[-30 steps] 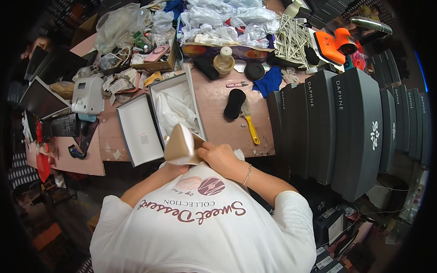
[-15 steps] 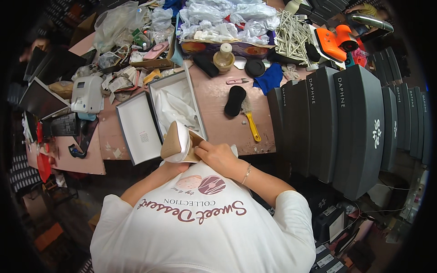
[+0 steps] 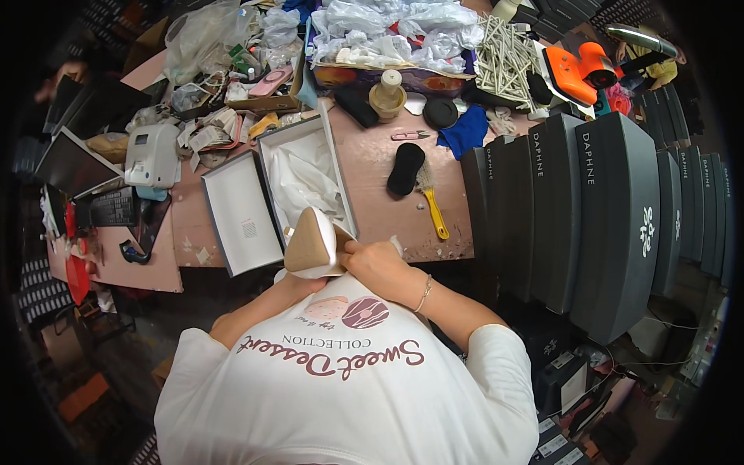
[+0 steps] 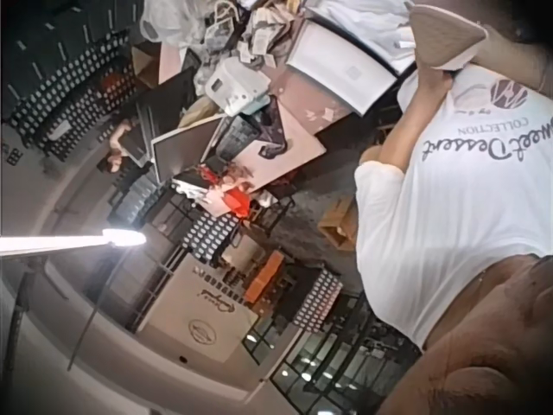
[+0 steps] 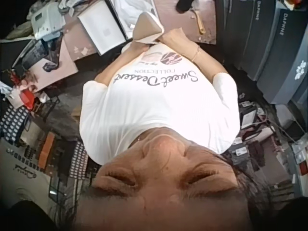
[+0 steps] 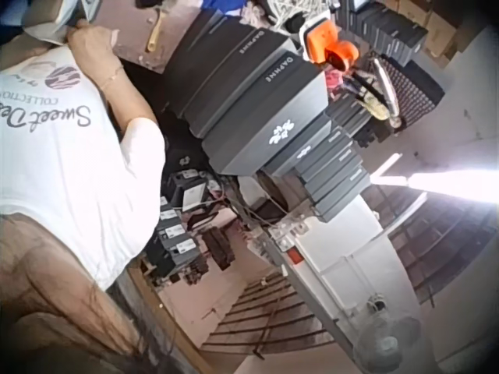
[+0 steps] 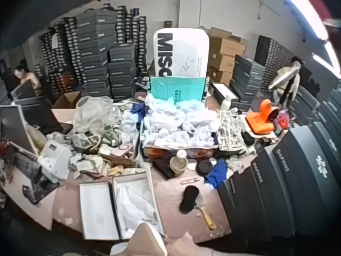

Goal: Inspecting, cleaning, and packing a pair of white high-heeled shoes into a shoebox.

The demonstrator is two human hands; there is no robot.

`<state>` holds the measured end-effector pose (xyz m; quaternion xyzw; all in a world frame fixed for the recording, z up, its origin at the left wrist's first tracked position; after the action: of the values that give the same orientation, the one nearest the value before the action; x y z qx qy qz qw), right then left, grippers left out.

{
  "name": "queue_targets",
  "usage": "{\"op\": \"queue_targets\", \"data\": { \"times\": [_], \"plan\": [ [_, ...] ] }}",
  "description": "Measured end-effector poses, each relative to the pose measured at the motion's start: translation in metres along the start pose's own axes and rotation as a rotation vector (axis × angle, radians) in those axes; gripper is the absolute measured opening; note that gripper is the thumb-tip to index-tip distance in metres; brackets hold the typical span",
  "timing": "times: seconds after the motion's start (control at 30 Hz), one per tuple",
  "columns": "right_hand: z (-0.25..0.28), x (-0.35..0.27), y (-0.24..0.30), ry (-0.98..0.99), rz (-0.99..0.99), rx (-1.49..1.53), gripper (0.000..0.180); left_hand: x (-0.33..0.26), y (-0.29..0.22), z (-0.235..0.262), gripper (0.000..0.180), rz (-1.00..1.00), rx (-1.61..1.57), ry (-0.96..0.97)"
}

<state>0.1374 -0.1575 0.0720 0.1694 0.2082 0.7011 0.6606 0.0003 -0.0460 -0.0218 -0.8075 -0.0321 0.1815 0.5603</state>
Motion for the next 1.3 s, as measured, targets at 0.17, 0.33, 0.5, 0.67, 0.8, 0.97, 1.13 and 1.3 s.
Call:
{"op": "queue_targets", "data": {
  "times": [0.17,0.33,0.5,0.67,0.8,0.97,1.13,1.3],
  "plan": [
    [-0.005,0.002,0.000,-0.138,-0.005,0.044,0.009,0.005,0.002,0.007,0.047,0.107,-0.277,0.012],
    [0.007,0.002,-0.003,0.026,0.003,0.036,0.008,0.001,-0.015,-0.006,0.038,0.101,-0.394,-0.015],
    [-0.010,0.007,-0.003,-0.165,0.006,-0.013,0.010,0.008,-0.016,-0.004,0.027,0.294,-0.933,0.084],
    [0.003,0.001,-0.006,-0.041,-0.002,0.053,0.012,0.006,-0.003,-0.006,0.027,0.048,-0.480,0.099],
    [-0.015,0.002,-0.004,-0.213,-0.003,0.020,0.010,0.011,-0.005,-0.004,0.032,0.226,-0.787,0.057],
    [0.003,0.002,-0.002,0.011,-0.020,-0.023,0.011,0.009,0.002,0.001,0.028,0.084,-0.340,0.032],
    [0.015,-0.015,-0.012,-0.182,-0.107,0.142,0.017,0.016,-0.025,-0.005,0.030,0.331,-1.043,-0.021],
    [-0.005,-0.005,-0.007,-0.235,-0.052,0.076,0.017,0.013,-0.004,-0.001,0.028,0.246,-1.038,0.015]
  ]
}}
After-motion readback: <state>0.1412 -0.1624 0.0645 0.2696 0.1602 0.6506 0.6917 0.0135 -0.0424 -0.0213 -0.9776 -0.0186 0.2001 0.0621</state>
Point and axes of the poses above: each hand's wrist, its own x-axis towards the middle knuckle, its own z-axis out of the back of the hand, y = z × x, the point moved 1 cm from there along x, towards the middle knuckle, and after that the axes turned 5 degrees about z, right-handed, at the moved point
